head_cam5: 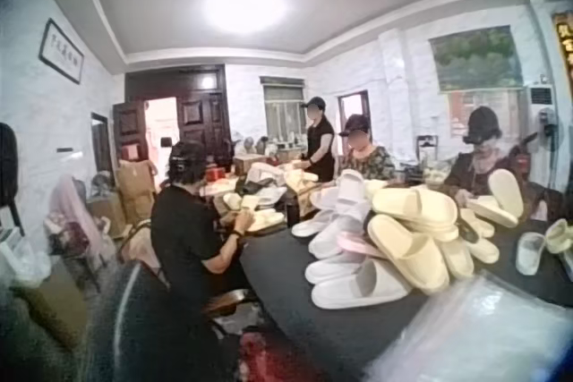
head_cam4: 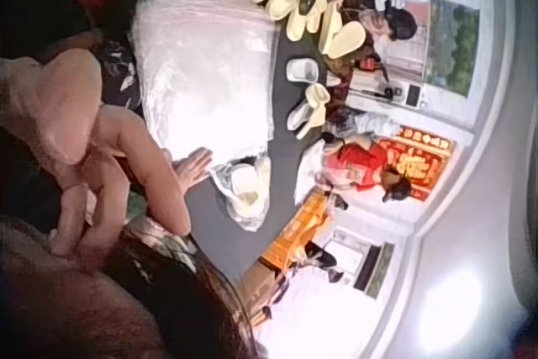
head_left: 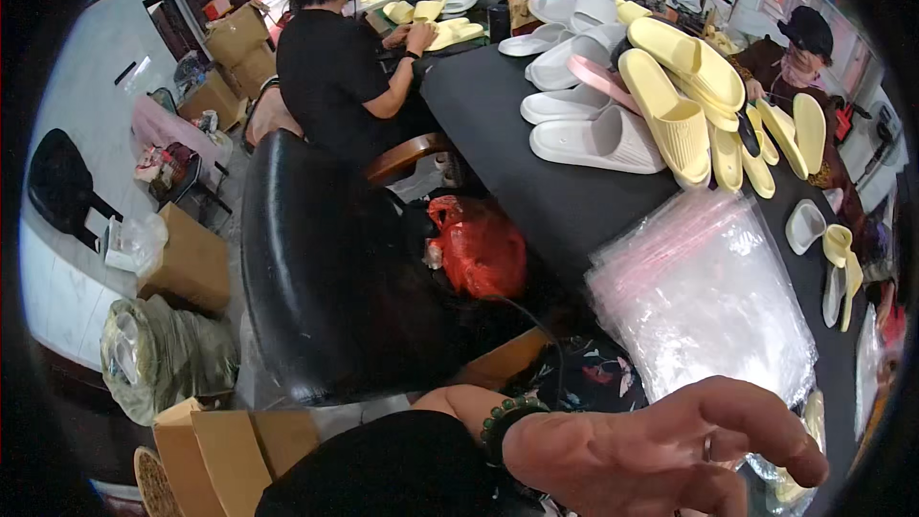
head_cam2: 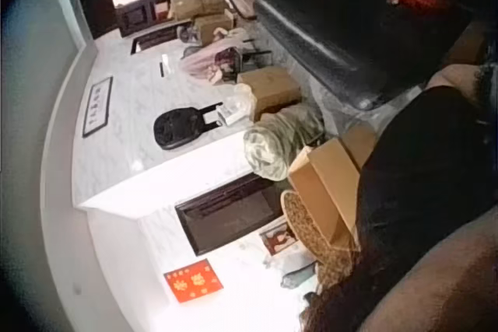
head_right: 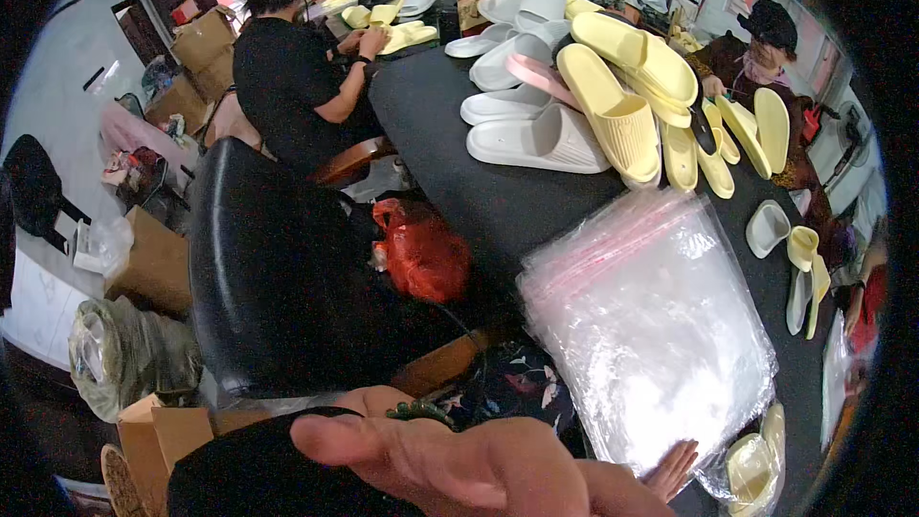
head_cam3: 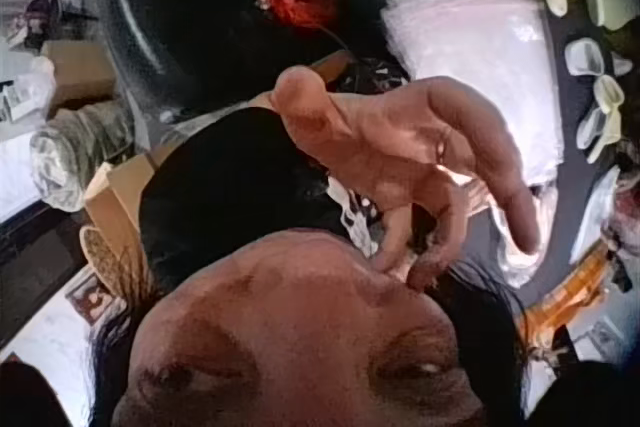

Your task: Packaging yellow and black slippers into plastic bags in a manufacturing setting.

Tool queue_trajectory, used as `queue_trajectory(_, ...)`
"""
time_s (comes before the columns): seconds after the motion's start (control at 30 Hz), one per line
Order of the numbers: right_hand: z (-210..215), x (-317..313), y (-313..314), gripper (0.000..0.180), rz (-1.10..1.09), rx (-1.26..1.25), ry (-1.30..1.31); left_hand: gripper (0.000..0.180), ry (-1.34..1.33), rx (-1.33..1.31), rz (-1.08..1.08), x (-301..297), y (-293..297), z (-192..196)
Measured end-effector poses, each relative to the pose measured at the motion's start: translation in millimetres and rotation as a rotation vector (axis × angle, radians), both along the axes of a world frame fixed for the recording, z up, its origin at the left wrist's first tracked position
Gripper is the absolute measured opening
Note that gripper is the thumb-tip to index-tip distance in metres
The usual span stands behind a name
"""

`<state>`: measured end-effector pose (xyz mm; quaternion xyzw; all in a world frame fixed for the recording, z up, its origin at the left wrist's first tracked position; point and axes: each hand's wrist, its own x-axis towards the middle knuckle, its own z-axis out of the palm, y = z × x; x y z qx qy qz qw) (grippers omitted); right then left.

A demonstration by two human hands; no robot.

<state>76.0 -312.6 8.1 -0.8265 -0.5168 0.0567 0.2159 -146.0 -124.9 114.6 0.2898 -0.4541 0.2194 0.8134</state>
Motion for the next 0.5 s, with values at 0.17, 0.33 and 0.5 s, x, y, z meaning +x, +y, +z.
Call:
queue_trajectory(0.17,-5,5,-2,0.089,0.023,0.000,0.018,0.110,-0.113,-0.385,-0.079,20,-38,-12)
queue_trajectory(0.33,-9,6,-4,0.087,0.040,-0.001,0.038,0.115,-0.028,-0.332,-0.228,14,-31,-12)
queue_trajectory(0.5,-14,7,-5,0.086,0.061,0.001,0.060,0.113,0.227,-0.299,-0.461,12,-18,-9)
